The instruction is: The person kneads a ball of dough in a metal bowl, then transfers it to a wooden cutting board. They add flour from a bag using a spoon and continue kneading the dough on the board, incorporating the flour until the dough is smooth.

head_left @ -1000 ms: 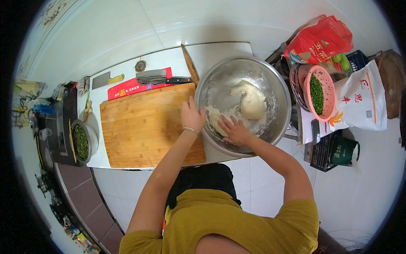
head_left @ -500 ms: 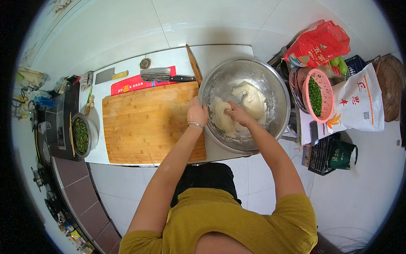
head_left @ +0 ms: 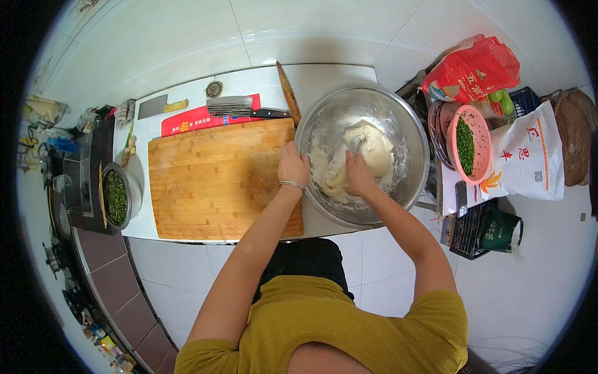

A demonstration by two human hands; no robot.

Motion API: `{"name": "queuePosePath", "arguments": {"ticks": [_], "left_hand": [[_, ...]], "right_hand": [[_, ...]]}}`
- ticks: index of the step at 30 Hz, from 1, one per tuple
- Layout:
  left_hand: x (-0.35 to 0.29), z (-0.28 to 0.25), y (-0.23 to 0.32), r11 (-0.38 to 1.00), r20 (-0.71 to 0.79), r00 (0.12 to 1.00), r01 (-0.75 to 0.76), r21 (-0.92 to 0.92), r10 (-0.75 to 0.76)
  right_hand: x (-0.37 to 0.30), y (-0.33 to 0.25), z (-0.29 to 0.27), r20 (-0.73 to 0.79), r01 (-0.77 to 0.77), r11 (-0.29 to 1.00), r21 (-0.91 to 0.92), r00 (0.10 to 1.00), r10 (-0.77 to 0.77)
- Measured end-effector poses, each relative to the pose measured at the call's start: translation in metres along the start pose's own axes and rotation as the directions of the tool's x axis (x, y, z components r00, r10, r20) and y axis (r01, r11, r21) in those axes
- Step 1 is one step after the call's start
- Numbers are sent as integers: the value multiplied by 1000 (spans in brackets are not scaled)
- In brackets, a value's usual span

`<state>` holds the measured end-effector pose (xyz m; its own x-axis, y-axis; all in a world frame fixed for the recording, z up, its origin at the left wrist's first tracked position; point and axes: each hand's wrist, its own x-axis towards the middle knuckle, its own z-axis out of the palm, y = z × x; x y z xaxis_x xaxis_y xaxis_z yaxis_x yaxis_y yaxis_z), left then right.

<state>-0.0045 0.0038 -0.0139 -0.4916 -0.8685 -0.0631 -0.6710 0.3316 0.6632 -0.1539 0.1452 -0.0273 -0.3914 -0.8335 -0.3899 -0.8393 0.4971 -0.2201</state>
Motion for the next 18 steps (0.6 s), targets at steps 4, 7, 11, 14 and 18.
{"name": "queuePosePath", "arguments": {"ticks": [4, 7, 11, 14, 18], "left_hand": [[0, 5, -5, 998, -47, 998, -53, -24, 52], [-1, 3, -3, 999, -30, 998, -48, -26, 47], [-1, -2, -2, 999, 12, 999, -32, -37, 33], [-1, 2, -6, 998, -47, 997, -64, -12, 64], [-1, 1, -2, 998, -45, 997, -60, -15, 60]], "right_hand": [[14, -32, 20, -106, -44, 995, 85, 993, 53], [23, -41, 36, -179, -30, 998, 51, 983, 39], [39, -42, 49, -262, 56, 998, -7, 963, -56], [55, -47, 38, -163, -17, 994, 105, 986, 34], [74, -22, 43, -304, 88, 725, 683, 937, 172]]}}
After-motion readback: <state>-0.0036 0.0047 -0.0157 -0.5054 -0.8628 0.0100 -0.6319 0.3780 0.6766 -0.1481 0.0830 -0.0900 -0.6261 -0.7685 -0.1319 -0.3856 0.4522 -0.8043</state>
